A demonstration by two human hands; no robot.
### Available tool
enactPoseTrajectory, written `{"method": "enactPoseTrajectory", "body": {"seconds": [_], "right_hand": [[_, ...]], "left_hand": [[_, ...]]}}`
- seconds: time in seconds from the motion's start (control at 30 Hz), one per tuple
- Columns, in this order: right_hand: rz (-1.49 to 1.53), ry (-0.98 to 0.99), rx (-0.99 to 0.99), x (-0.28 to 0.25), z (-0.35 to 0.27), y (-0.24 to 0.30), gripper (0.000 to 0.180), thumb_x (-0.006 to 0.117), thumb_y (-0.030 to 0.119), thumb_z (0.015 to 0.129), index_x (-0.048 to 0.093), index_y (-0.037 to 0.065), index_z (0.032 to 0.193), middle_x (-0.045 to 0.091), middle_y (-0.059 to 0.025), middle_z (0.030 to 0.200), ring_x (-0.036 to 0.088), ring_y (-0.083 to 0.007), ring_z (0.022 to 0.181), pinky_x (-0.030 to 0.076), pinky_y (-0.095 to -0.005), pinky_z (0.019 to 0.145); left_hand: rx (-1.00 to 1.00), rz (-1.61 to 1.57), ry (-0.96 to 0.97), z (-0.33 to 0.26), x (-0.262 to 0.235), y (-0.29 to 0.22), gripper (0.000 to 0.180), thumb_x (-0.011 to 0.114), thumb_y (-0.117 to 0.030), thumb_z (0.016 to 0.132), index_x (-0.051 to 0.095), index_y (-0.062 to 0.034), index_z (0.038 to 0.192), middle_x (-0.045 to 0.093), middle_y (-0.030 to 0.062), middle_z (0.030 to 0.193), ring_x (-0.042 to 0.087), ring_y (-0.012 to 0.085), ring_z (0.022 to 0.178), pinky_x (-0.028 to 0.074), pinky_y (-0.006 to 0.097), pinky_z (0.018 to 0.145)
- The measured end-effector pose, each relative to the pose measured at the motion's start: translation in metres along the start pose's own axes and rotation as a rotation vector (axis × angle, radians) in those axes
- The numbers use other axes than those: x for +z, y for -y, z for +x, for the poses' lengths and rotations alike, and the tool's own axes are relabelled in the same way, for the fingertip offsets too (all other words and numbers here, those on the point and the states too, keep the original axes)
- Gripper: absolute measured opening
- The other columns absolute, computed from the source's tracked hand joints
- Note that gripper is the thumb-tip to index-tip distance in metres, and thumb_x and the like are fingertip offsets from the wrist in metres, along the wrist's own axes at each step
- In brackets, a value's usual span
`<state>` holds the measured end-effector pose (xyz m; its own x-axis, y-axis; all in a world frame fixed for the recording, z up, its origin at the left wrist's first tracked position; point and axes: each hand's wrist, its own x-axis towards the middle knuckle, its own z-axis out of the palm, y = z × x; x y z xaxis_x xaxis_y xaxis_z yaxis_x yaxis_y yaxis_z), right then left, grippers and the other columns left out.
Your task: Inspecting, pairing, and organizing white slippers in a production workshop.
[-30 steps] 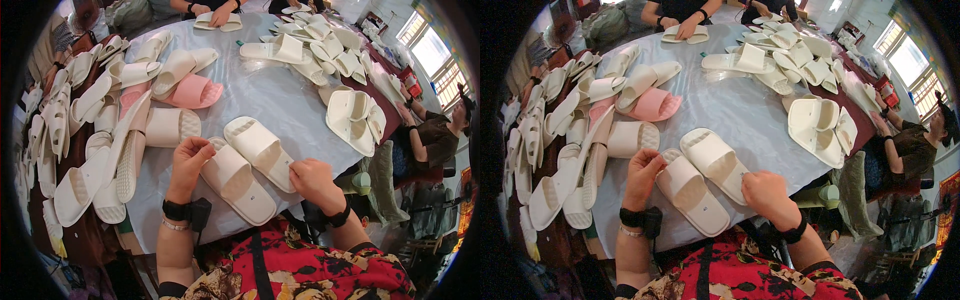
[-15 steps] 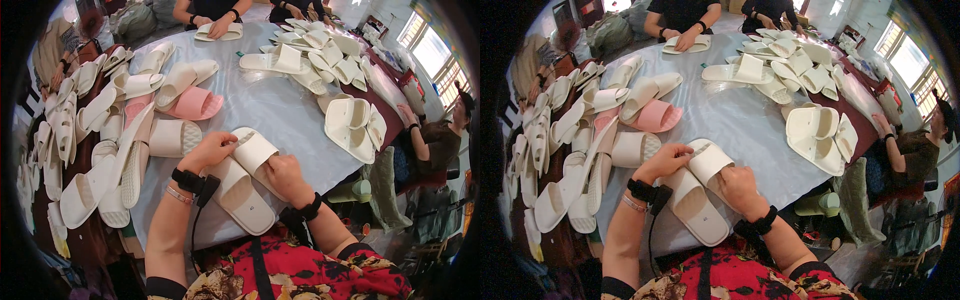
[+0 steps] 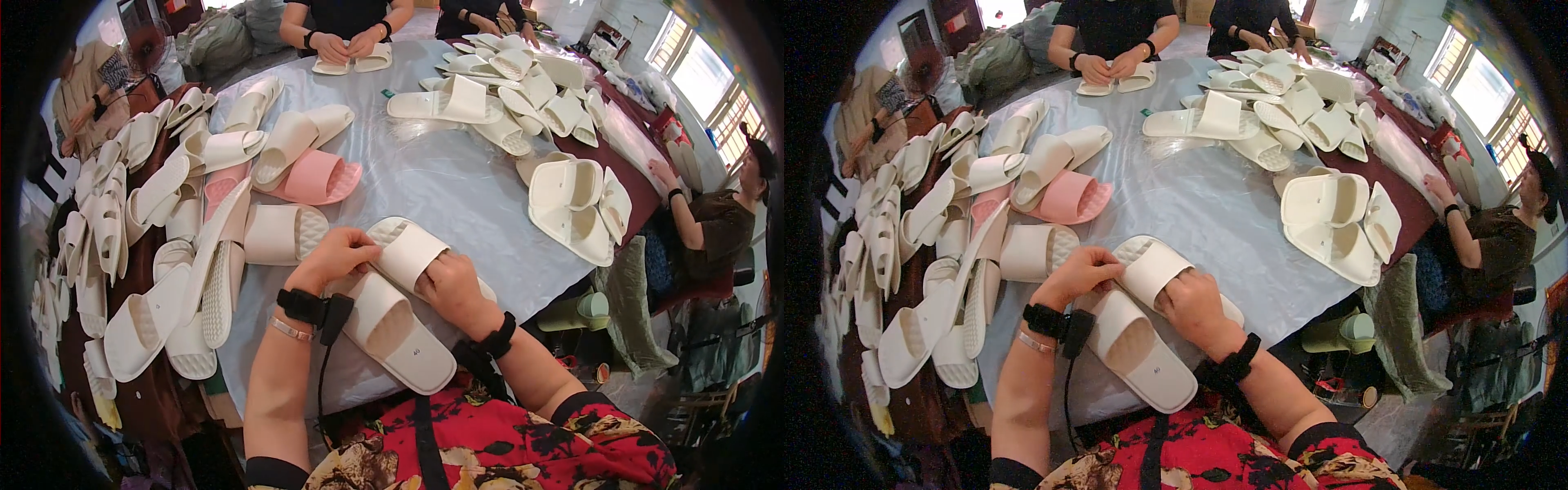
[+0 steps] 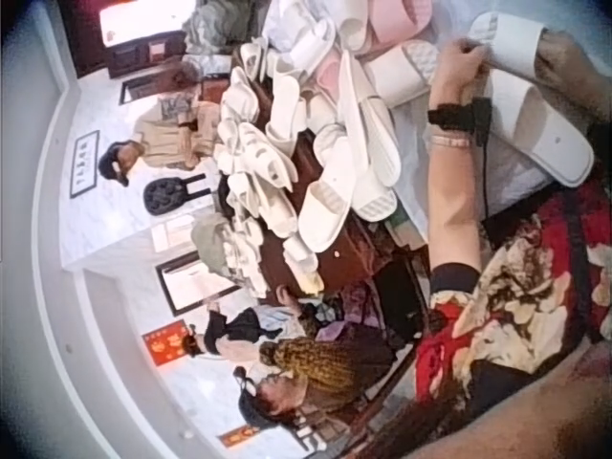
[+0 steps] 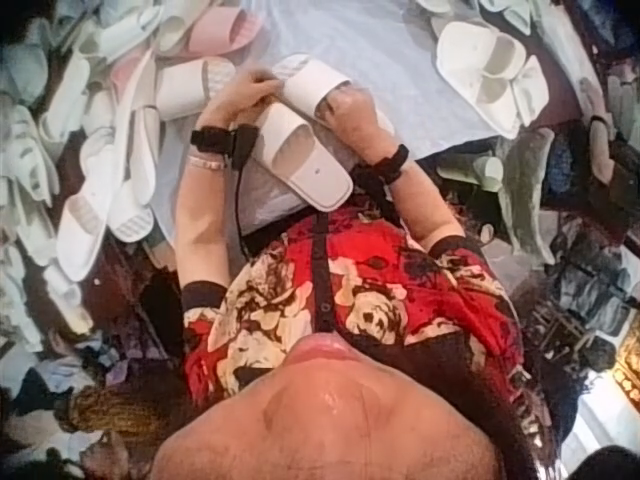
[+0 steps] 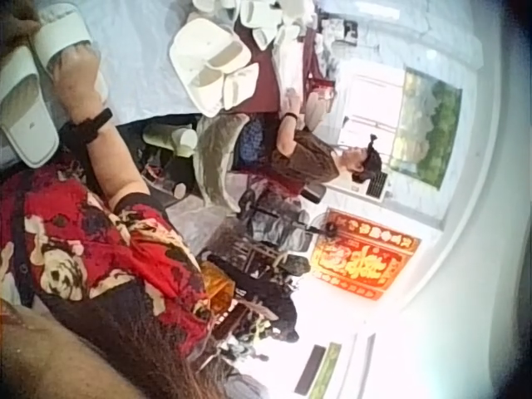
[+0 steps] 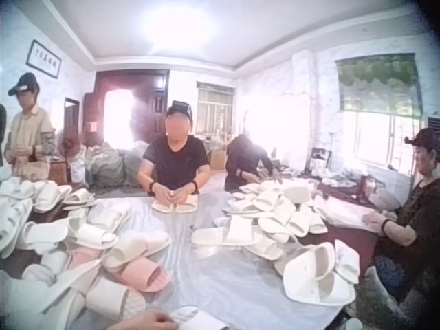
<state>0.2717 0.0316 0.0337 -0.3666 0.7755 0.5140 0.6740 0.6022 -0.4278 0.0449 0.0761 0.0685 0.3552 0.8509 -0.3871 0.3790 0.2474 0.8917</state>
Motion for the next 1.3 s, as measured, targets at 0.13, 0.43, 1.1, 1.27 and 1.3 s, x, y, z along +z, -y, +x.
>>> {"method": "enactPoseTrajectory", "body": {"seconds": [0.13, 0.43, 1.1, 1.27, 1.3], "right_hand": [[0.089, 0.02, -0.067, -0.014, 0.004, -0.003, 0.01, 0.065, 0.013, 0.075, 0.061, 0.004, 0.072, 0.062, -0.0136, 0.075, 0.059, -0.033, 0.075, 0.047, -0.0456, 0.064], [0.127, 0.016, -0.129, -0.044, 0.043, 0.041, 0.012, 0.063, 0.007, 0.078, 0.061, 0.002, 0.089, 0.061, -0.0152, 0.084, 0.058, -0.0339, 0.078, 0.049, -0.0428, 0.07], [0.326, 0.043, -0.217, 0.003, 0.049, 0.044, 0.016, 0.063, -0.001, 0.079, 0.064, 0.0, 0.094, 0.059, -0.0132, 0.071, 0.059, -0.0295, 0.065, 0.047, -0.0383, 0.057], [0.351, 0.04, -0.237, 0.004, 0.047, 0.041, 0.02, 0.063, -0.002, 0.08, 0.063, -0.001, 0.099, 0.06, -0.0134, 0.072, 0.059, -0.0289, 0.063, 0.048, -0.037, 0.056], [0.357, 0.015, -0.227, 0.004, 0.047, 0.041, 0.019, 0.063, 0.0, 0.08, 0.065, 0.001, 0.098, 0.059, -0.0126, 0.069, 0.058, -0.029, 0.062, 0.047, -0.0384, 0.055]], "left_hand": [[0.156, -0.101, -0.282, -0.02, -0.001, 0.009, 0.016, 0.064, -0.016, 0.088, 0.064, -0.0007, 0.086, 0.059, -0.0007, 0.07, 0.054, 0.007, 0.061, 0.044, 0.022, 0.055], [0.417, -0.137, -0.488, -0.054, 0.026, 0.009, 0.011, 0.066, -0.011, 0.088, 0.064, -0.0001, 0.089, 0.059, -0.0016, 0.073, 0.053, 0.0058, 0.064, 0.044, 0.022, 0.059], [0.47, -0.371, -0.548, -0.052, 0.033, 0.027, 0.019, 0.075, -0.004, 0.079, 0.058, -0.0045, 0.086, 0.059, -0.0029, 0.077, 0.053, 0.004, 0.07, 0.044, 0.018, 0.063], [0.462, -0.385, -0.551, -0.054, 0.034, 0.024, 0.016, 0.075, -0.003, 0.078, 0.061, -0.0047, 0.083, 0.06, -0.0036, 0.076, 0.053, 0.0034, 0.068, 0.043, 0.018, 0.062], [0.468, -0.383, -0.552, -0.054, 0.034, 0.025, 0.014, 0.075, -0.003, 0.078, 0.062, -0.0044, 0.083, 0.061, -0.0036, 0.076, 0.053, 0.0032, 0.068, 0.043, 0.018, 0.062]]}}
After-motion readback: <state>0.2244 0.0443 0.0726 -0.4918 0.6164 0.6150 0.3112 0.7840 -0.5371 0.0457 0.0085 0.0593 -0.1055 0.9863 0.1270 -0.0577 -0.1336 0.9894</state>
